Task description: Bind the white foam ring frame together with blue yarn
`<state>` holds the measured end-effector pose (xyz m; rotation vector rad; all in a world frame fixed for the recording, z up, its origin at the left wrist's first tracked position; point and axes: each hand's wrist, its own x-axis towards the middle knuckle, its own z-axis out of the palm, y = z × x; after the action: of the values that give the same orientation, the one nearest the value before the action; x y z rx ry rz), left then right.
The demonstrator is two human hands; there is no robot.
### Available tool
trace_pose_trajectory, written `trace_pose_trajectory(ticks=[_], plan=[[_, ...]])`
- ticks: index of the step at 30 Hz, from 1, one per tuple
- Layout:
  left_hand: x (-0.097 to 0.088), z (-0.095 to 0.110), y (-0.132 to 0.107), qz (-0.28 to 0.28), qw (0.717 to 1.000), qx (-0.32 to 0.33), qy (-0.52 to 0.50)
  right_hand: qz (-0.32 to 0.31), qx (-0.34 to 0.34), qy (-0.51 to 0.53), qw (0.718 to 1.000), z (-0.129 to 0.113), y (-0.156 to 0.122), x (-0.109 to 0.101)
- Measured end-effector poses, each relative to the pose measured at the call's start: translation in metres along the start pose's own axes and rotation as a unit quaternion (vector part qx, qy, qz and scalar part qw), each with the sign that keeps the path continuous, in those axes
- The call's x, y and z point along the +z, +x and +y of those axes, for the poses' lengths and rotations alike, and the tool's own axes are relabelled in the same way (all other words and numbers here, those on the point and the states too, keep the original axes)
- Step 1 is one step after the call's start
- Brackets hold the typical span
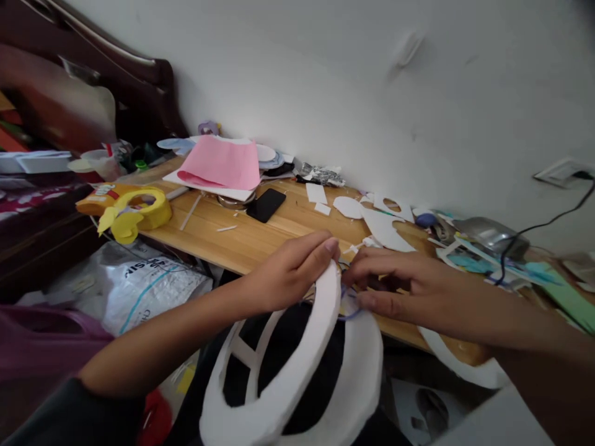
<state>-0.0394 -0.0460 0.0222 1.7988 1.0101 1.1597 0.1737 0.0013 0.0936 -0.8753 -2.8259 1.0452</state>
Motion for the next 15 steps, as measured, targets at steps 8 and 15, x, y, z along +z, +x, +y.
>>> trace_pose_trajectory(ticks=[8,15], plan=[[-0.005,-0.008,-0.005,0.147,0.957,0.133,0.213,0.115,-0.024,-0.137,0.984,-0.021,0.02,0.004],[-0.006,-0.026,-0.036,0.267,0.916,0.208,0.216,0.262,-0.096,-0.207,0.938,-0.039,0.007,0.031]])
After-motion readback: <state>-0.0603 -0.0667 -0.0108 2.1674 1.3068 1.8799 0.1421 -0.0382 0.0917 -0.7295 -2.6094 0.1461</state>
